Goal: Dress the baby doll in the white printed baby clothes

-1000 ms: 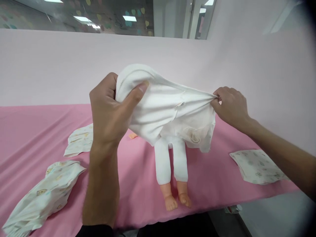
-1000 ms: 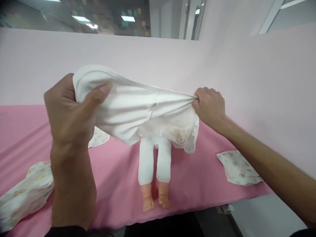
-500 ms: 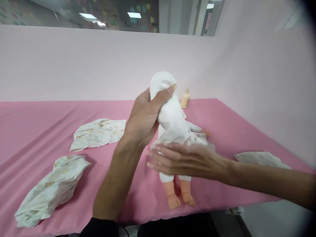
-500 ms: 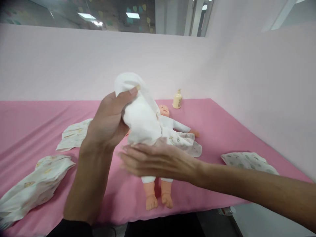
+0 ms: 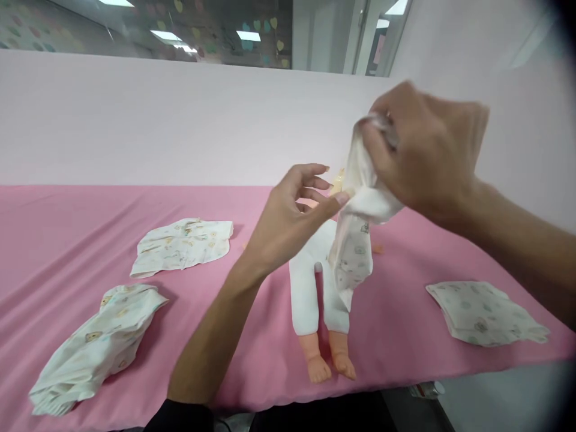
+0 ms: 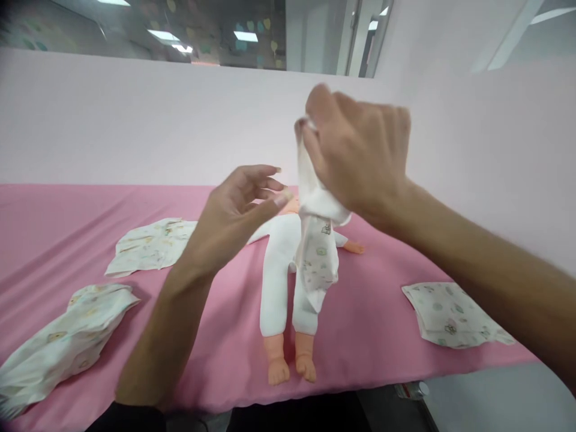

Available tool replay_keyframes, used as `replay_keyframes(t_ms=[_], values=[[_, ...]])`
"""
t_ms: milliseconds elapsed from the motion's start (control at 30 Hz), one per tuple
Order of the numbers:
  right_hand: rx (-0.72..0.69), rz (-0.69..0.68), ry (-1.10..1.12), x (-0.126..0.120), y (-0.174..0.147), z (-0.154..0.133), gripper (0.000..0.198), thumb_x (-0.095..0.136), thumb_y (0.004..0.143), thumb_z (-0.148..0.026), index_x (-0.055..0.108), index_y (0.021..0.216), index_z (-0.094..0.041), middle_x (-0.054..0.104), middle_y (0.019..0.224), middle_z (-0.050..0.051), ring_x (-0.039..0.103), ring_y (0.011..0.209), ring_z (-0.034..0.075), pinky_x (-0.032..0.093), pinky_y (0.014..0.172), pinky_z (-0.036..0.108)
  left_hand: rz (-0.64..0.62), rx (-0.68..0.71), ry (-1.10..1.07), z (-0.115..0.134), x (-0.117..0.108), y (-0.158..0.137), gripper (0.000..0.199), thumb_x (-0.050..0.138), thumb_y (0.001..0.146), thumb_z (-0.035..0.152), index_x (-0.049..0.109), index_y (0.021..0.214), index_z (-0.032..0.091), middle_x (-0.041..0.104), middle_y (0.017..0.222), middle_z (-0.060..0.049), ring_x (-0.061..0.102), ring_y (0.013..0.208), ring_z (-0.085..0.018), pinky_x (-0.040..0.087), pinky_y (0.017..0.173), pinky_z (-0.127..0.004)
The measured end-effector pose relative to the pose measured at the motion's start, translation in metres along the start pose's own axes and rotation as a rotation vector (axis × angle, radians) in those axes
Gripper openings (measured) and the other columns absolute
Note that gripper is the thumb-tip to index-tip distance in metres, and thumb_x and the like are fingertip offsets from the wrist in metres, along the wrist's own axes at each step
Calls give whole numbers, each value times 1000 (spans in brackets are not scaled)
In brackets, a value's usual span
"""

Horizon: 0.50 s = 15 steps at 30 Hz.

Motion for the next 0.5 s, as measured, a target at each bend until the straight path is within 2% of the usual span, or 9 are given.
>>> replay_keyframes(t_ms=[133,233,300,400,500], values=[[116,100,168,-27,14,24,39,34,106,-37,61,124,-16,66,90,7,66,87,23,42,76,34,-86,-22,144,-5,18,-4,42,66,88,46,58,123,25,62,116,-6,59,99,-17,52,84,-30],[108,175,318,-38,14,38,47,32,107,-41,57,133,-12,66,111,11,65,109,26,44,94,34,-245,-24,169,-5,33,-7,29,61,91,49,63,99,21,63,94,-4,57,82,-14,48,73,-27],[92,240,370,-42,11,49,52,26,108,-47,54,138,-14,64,126,11,60,122,27,41,104,34,-308,-22,201,-2,36,-8,33,59,92,50,61,83,18,61,82,-2,53,73,-12,44,65,-26],[93,277,386,-44,6,61,53,23,108,-49,48,143,-18,60,137,8,51,136,27,36,111,34,-351,-56,251,3,27,-10,36,58,93,50,62,77,17,61,77,-2,53,67,-12,39,56,-24],[112,218,405,-44,1,64,46,27,109,-39,48,141,-14,62,131,10,57,126,25,39,104,35,-294,-74,282,9,-5,-10,33,63,90,49,67,82,17,64,75,-2,55,63,-11,37,51,-22]])
Point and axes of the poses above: each hand's wrist, its own y-axis towards the middle knuckle, its own x-axis out of the palm, z = x × y, the point moved 8 cm from there along y, towards the middle knuckle
